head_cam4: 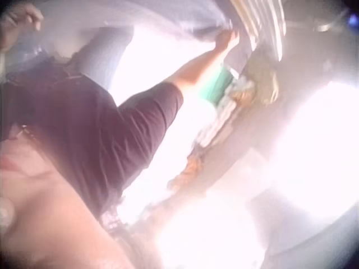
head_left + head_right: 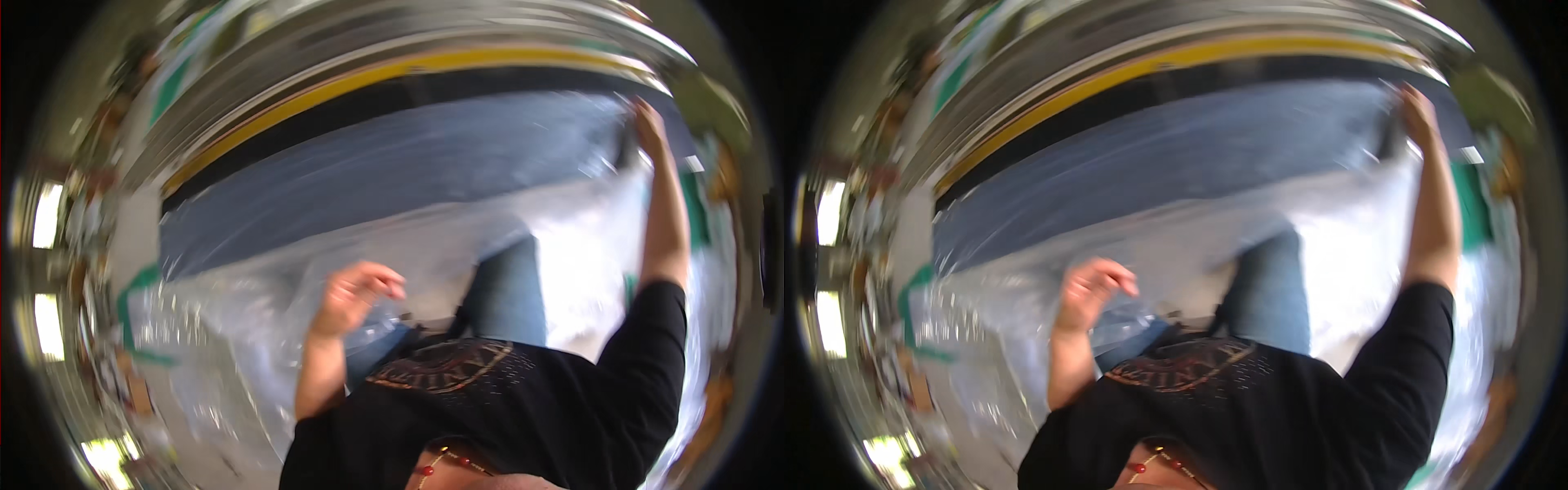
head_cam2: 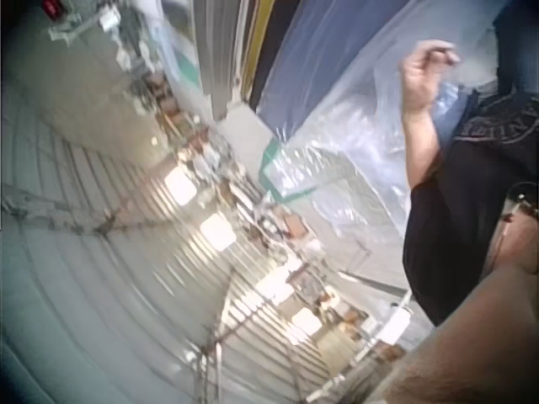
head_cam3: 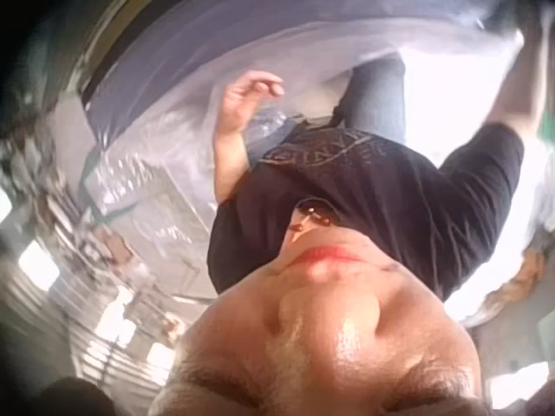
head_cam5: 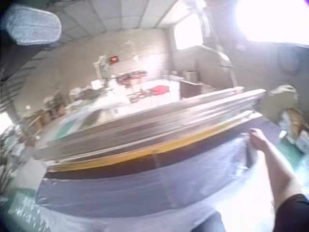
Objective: Aligning and feeding large plastic film into a heat sealing machine for product manufacturing.
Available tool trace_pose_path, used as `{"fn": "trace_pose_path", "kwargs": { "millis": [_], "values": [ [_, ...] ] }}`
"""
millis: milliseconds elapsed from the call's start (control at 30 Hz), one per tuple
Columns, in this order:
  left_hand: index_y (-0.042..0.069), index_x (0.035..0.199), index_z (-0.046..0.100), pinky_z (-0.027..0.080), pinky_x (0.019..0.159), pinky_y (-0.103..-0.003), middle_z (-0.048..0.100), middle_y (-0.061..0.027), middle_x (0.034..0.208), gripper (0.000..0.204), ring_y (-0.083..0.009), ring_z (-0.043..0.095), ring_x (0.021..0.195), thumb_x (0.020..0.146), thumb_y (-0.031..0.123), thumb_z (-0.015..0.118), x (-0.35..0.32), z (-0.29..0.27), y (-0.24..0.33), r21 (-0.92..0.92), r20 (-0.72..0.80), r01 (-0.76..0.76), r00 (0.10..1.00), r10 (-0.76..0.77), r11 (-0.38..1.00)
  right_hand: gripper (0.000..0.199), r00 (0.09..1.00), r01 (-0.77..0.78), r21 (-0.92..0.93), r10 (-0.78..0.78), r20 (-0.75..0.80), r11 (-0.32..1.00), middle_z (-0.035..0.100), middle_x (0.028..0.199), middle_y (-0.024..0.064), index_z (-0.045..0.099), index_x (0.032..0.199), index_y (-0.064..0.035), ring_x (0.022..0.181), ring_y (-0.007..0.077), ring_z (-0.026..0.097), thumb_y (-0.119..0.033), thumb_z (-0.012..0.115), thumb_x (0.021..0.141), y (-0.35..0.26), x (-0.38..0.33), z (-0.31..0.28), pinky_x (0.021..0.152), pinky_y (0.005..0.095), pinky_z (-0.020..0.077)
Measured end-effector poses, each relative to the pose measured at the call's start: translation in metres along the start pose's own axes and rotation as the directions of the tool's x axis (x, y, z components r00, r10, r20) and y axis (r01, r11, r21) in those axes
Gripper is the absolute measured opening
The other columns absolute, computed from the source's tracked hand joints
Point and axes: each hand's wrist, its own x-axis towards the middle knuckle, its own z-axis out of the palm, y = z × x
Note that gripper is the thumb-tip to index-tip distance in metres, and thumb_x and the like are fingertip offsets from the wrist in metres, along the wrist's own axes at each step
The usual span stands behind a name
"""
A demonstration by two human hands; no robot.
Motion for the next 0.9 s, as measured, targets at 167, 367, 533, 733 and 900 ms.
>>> {"fn": "trace_pose_path", "kwargs": {
  "millis": [167, 367, 533, 733, 900],
  "values": [
    [0.002, 0.121, 0.039, 0.037, 0.090, -0.031, 0.049, -0.0118, 0.113, 0.044, -0.0188, 0.046, 0.107, 0.085, 0.022, 0.051, 0.093, 0.147, -0.120, 0.018, 0.444, 0.323, 0.845, -0.297, 0.946, 0.016, 0.984, 0.098, -0.141, -0.116, -0.132, 0.985, 0.053, 0.065, -0.0009, 0.062, 0.086, -0.0087, 0.059, 0.0085, 0.047, -0.018, 0.053, 0.077, -0.010, 0.003, 0.031, 0.055, 0.0234, 0.0397],
    [-0.002, 0.128, 0.024, 0.027, 0.098, -0.035, 0.028, -0.0162, 0.132, 0.069, -0.0271, 0.030, 0.121, 0.078, 0.026, 0.061, 0.172, 0.217, -0.145, -0.134, 0.316, 0.222, 0.933, -0.170, 0.966, 0.009, 0.976, 0.075, -0.025, -0.079, -0.204, 0.997, 0.052, 0.058, 0.0042, 0.059, 0.079, -0.0048, 0.048, 0.0107, 0.046, -0.011, 0.053, 0.075, -0.052, -0.040, 0.027, 0.041, 0.0267, 0.0354],
    [0.003, 0.124, 0.032, 0.033, 0.092, -0.031, 0.034, -0.0168, 0.126, 0.067, -0.0265, 0.035, 0.114, 0.072, 0.025, 0.068, 0.231, 0.255, -0.172, -0.104, 0.143, 0.329, 0.939, -0.313, 0.939, 0.013, 0.973, 0.088, 0.007, -0.085, -0.215, 0.996, 0.051, 0.050, 0.0066, 0.059, 0.075, -0.0028, 0.035, 0.0163, 0.044, -0.008, 0.048, 0.071, -0.049, -0.035, 0.041, 0.032, 0.0302, 0.0323],
    [0.003, 0.086, 0.057, 0.041, 0.073, -0.024, 0.058, -0.0056, 0.077, 0.020, -0.0109, 0.052, 0.077, 0.084, 0.022, 0.051, 0.216, 0.284, -0.137, 0.460, 0.519, 0.062, 0.790, -0.325, 0.886, 0.014, 0.969, 0.130, -0.103, -0.148, -0.197, 0.986, 0.055, 0.057, 0.0087, 0.061, 0.075, -0.0027, 0.049, 0.0184, 0.053, -0.011, 0.051, 0.069, -0.040, -0.032, 0.031, 0.045, 0.0315, 0.0412],
    [0.006, 0.112, 0.044, 0.037, 0.092, -0.037, 0.052, -0.0061, 0.109, 0.042, -0.0181, 0.052, 0.097, 0.076, 0.021, 0.061, 0.215, 0.167, 0.020, -0.920, 0.372, 0.251, 0.803, 0.466, 0.302, 0.023, 0.949, 0.286, -0.246, -0.309, -0.057, 0.926, 0.059, 0.068, 0.0093, 0.062, 0.079, -0.0027, 0.066, 0.0177, 0.054, -0.023, 0.059, 0.070, -0.037, -0.033, 0.021, 0.060, 0.0303, 0.0438]
  ]
}}
